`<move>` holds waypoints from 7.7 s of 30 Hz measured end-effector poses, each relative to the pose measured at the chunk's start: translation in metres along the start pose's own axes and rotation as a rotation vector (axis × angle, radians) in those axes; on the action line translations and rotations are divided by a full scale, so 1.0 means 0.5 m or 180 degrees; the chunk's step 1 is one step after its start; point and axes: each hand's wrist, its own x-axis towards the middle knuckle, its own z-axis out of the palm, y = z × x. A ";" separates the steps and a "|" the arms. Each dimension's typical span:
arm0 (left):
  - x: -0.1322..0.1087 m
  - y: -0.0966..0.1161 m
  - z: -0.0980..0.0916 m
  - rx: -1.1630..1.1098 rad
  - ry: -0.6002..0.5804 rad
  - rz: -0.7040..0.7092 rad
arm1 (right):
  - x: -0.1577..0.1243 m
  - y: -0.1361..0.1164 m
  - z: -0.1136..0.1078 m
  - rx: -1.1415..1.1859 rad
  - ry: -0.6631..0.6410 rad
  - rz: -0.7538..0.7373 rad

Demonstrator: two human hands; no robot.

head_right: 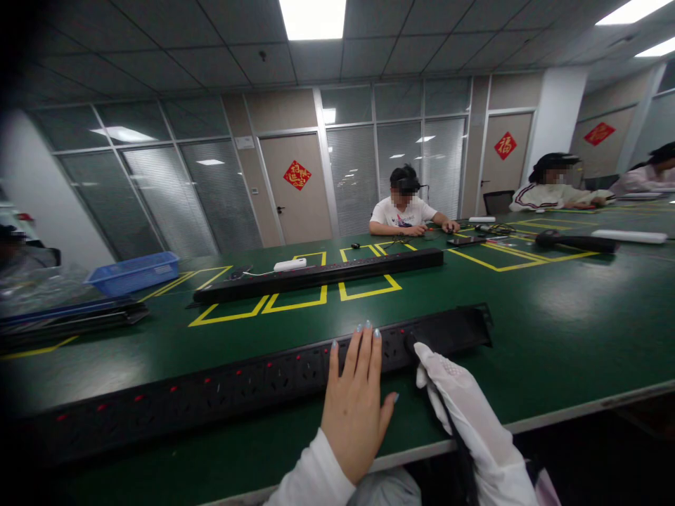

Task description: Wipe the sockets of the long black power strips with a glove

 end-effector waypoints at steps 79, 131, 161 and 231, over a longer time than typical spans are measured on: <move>0.037 0.067 0.012 -0.0194 -0.0048 -0.0094 | 0.016 0.059 0.001 0.0143 0.0174 -0.0287; 0.037 0.068 0.012 -0.0181 -0.0011 -0.0103 | 0.014 0.051 0.004 0.0118 0.0242 -0.0284; 0.035 0.068 0.014 -0.0157 0.0008 -0.0075 | 0.019 0.057 0.005 0.0136 0.0225 -0.0253; 0.040 0.070 0.013 -0.0174 -0.0059 -0.0087 | 0.002 0.024 0.008 0.0286 0.0471 -0.0292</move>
